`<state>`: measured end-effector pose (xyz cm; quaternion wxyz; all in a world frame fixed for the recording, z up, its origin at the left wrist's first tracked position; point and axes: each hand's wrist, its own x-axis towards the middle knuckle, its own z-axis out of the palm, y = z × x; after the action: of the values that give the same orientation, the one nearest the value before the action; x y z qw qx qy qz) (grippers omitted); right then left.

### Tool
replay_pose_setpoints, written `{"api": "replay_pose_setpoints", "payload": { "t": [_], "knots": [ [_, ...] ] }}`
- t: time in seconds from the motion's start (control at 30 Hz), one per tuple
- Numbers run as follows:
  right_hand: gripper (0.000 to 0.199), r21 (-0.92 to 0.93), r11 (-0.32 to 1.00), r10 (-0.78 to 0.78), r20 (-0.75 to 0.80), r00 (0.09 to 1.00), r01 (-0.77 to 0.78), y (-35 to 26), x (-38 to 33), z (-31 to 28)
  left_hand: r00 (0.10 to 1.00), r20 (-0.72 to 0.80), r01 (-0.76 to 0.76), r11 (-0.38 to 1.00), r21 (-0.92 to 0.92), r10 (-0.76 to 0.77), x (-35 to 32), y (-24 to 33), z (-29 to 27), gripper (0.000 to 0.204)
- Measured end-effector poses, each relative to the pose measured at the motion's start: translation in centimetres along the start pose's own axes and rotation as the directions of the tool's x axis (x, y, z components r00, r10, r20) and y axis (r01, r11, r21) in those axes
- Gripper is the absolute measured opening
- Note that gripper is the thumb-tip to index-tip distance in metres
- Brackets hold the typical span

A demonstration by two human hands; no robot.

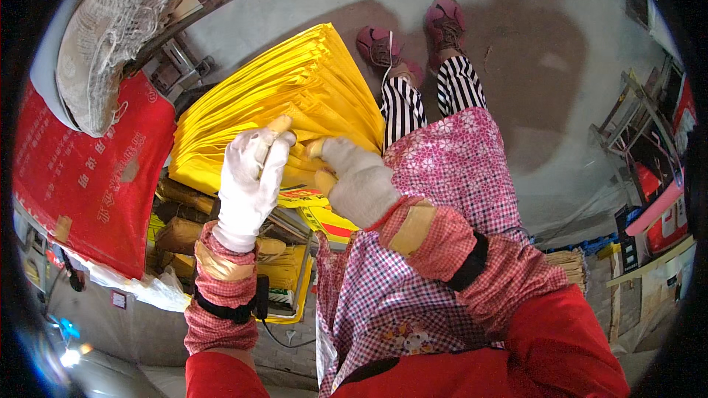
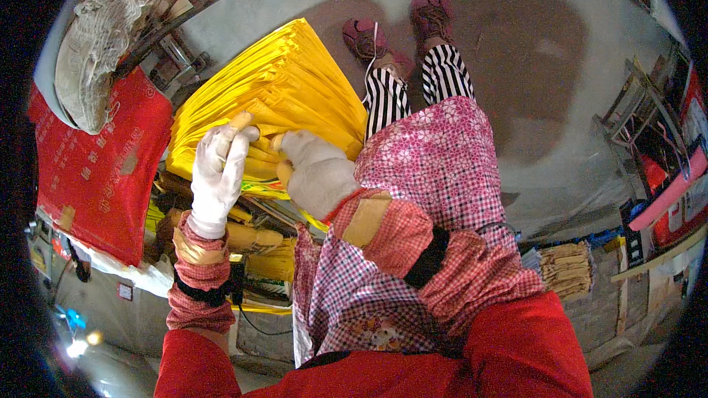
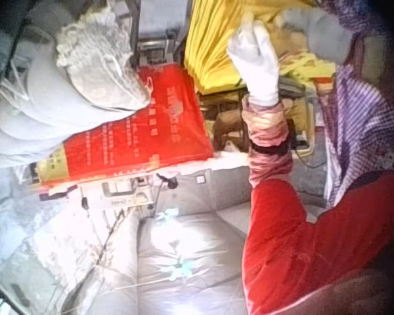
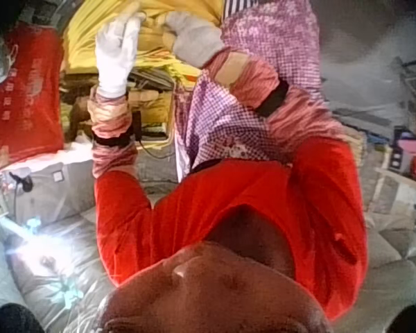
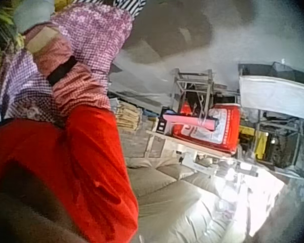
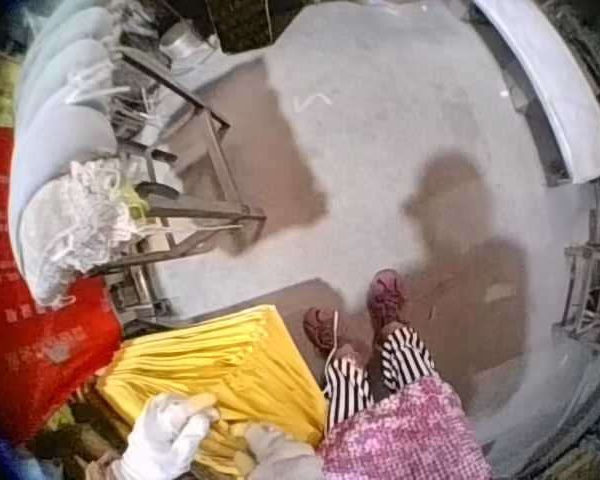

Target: Checking and preparing large yellow industrial sacks for packaging.

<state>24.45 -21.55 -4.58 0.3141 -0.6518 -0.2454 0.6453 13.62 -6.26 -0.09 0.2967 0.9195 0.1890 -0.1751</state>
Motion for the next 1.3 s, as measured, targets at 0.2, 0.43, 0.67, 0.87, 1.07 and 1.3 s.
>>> {"api": "replay_pose_setpoints", "payload": {
  "t": [0.2,0.43,0.67,0.87,1.07,1.3],
  "knots": [
    [0.041,-0.139,0.969,0.205,-0.001,0.979,-0.203,0.2,1.0,0.5,0.924,0.110,0.379,0.850,-0.366,-0.365,0.5,1.5,-0.3,0.025],
    [0.034,0.187,0.923,0.351,-0.052,0.935,-0.336,-0.3,0.9,0.5,0.904,0.134,0.423,0.806,-0.414,-0.405,0.0,1.3,-0.4,0.026],
    [0.039,0.057,0.968,0.248,-0.108,0.963,-0.243,-0.1,0.3,1.2,0.980,-0.080,0.176,0.982,-0.066,-0.181,1.1,-0.5,0.3,0.029],
    [0.035,0.166,0.967,0.201,-0.022,0.979,-0.194,-0.5,-0.5,0.3,0.936,0.014,0.342,0.898,-0.275,-0.352,-0.1,0.0,0.8,0.028],
    [0.035,-0.018,0.979,0.194,-0.249,0.949,-0.204,0.4,1.3,-0.8,0.798,0.149,0.579,0.674,-0.459,-0.584,-1.8,2.3,-0.4,0.027],
    [0.037,-0.236,0.956,0.192,0.051,0.980,-0.175,-1.1,0.3,-0.5,0.767,0.171,0.610,0.618,-0.496,-0.619,-0.4,0.8,-0.3,0.024]
  ]
}}
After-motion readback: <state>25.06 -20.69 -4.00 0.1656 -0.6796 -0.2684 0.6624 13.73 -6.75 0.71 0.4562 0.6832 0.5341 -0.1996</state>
